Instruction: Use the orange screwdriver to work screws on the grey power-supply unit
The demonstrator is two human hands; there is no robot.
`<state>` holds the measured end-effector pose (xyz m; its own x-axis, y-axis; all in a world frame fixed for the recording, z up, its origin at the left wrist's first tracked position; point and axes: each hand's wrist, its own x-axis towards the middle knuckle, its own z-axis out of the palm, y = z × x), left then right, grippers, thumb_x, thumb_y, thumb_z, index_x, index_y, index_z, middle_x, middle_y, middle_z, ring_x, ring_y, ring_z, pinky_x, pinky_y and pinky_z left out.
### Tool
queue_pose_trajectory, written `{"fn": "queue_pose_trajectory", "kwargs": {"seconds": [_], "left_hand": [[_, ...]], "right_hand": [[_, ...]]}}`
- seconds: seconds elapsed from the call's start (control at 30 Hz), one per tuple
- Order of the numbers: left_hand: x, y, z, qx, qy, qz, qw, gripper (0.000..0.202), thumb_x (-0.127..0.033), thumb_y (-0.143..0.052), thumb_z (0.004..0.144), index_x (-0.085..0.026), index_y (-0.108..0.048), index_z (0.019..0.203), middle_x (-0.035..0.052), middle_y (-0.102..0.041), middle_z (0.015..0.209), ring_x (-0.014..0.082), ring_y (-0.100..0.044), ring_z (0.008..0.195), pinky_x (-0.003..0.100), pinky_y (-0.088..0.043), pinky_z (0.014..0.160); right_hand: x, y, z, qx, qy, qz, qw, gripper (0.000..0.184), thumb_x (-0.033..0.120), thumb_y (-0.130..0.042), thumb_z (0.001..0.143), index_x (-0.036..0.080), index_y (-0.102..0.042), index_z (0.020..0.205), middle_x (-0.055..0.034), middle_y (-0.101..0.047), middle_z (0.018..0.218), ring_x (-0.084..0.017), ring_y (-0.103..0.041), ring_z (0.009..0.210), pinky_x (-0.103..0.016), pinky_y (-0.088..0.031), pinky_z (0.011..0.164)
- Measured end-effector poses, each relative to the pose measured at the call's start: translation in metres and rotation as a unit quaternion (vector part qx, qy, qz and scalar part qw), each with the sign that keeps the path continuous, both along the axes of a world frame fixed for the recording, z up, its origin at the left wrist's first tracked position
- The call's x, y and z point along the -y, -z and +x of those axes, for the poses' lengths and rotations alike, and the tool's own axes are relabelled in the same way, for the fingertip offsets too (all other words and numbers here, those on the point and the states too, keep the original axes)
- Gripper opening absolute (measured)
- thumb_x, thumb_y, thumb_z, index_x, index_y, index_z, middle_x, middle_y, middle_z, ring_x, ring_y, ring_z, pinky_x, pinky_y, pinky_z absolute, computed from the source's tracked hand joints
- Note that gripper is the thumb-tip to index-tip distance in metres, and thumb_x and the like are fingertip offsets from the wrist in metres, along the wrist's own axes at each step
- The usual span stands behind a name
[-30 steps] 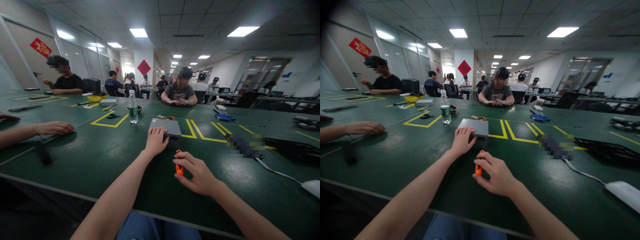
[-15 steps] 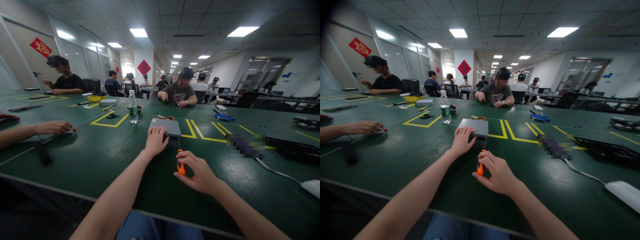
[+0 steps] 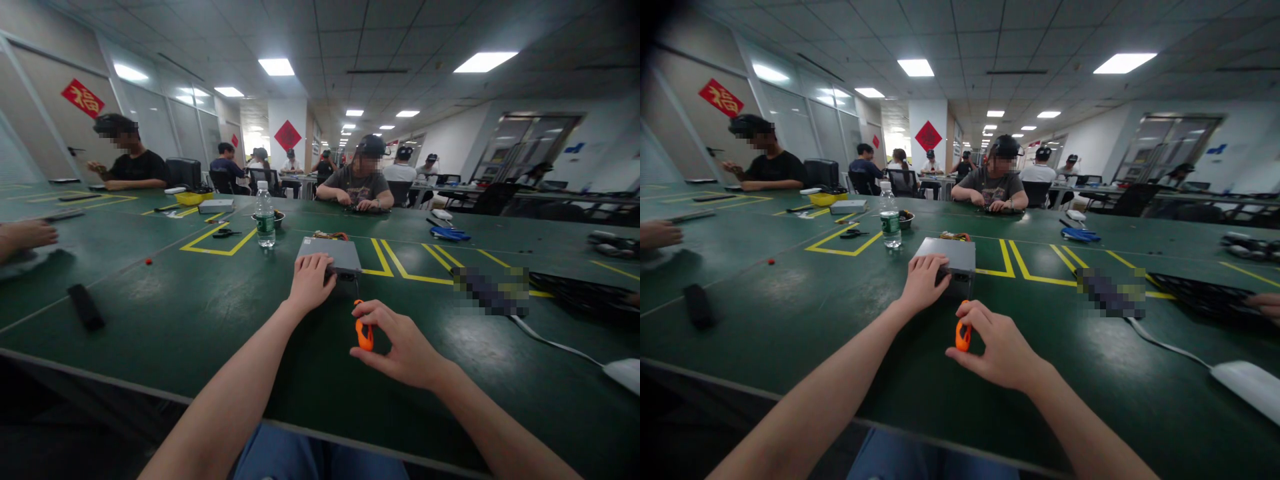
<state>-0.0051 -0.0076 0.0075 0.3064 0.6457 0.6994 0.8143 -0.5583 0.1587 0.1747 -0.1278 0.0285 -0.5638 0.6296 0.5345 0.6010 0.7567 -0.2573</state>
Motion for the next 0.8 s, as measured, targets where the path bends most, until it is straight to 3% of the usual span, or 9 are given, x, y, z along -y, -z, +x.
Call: {"fn": "queue_pose_trajectory", "kwargs": {"seconds": [0.23,0.47,0.67,0.8], "left_hand": [[0.0004,-0.0004,-0.0005,-0.001,0.002,0.004,1.000,0.029,-0.030,-0.052,0.081,-0.023,-0.051,0.109,0.0039,-0.055,0.119,0.0212,-0.046,0.112,0.039,-0.027,0.098],[0.0002,-0.0003,-0.0008,-0.001,0.005,0.008,1.000,0.029,-0.030,-0.052,0.081,-0.023,-0.051,0.109,0.0036,-0.055,0.119,0.0209,-0.046,0.112,0.038,-0.028,0.098],[-0.0012,0.0012,-0.0003,0.000,0.004,0.011,1.000,0.030,-0.030,-0.053,0.080,-0.023,-0.051,0.109,0.0034,-0.056,0.118,0.0210,-0.046,0.112,0.039,-0.028,0.098],[-0.0015,0.0014,-0.0006,0.003,0.006,0.015,1.000,0.029,-0.030,-0.053,0.080,-0.024,-0.051,0.108,0.0031,-0.056,0.117,0.0206,-0.046,0.111,0.038,-0.028,0.097]], "right_hand": [[0.0045,-0.0071,0.0006,0.045,-0.018,-0.042,0.998,0.039,0.030,-0.056,0.081,0.023,-0.045,0.117,-0.0100,-0.047,0.116,-0.019,-0.056,0.096,-0.034,-0.049,0.080],[0.0018,-0.0039,-0.0001,0.012,0.006,-0.052,0.999,0.026,0.035,-0.064,0.075,0.020,-0.048,0.088,-0.0074,-0.054,0.104,-0.019,-0.057,0.092,-0.034,-0.049,0.079],[0.0036,-0.0070,0.0007,0.036,-0.020,-0.072,0.997,0.042,0.030,-0.061,0.077,0.023,-0.046,0.116,-0.0089,-0.047,0.116,-0.019,-0.054,0.100,-0.034,-0.046,0.085],[0.0042,-0.0055,-0.0018,0.039,-0.012,-0.071,0.997,0.029,0.030,-0.061,0.076,0.021,-0.053,0.103,-0.0079,-0.048,0.112,-0.018,-0.056,0.092,-0.033,-0.047,0.081]]}}
